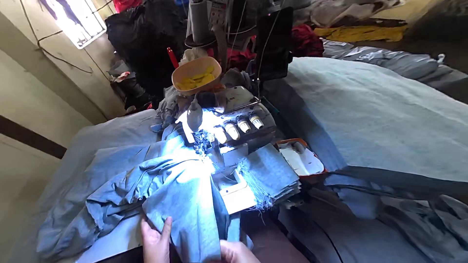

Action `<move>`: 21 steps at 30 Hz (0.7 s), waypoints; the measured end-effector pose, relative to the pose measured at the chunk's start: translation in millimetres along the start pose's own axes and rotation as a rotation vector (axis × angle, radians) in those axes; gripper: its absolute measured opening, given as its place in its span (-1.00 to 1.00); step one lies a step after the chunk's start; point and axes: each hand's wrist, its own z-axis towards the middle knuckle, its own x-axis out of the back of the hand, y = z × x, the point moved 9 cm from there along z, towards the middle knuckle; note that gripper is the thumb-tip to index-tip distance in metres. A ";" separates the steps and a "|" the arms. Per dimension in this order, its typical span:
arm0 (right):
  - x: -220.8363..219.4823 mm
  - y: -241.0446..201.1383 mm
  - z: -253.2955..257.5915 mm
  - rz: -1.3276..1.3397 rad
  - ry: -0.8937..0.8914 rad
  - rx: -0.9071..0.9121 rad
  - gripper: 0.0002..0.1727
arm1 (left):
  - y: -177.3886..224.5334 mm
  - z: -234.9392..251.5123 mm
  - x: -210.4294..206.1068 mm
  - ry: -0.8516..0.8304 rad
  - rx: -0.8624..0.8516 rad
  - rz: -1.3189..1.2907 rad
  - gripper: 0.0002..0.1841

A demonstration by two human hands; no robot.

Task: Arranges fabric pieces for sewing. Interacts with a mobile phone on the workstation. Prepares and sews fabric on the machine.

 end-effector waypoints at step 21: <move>33.1 -18.0 0.5 -0.091 0.137 0.140 -0.69 | 13.9 19.1 20.9 0.084 -0.206 0.034 -0.75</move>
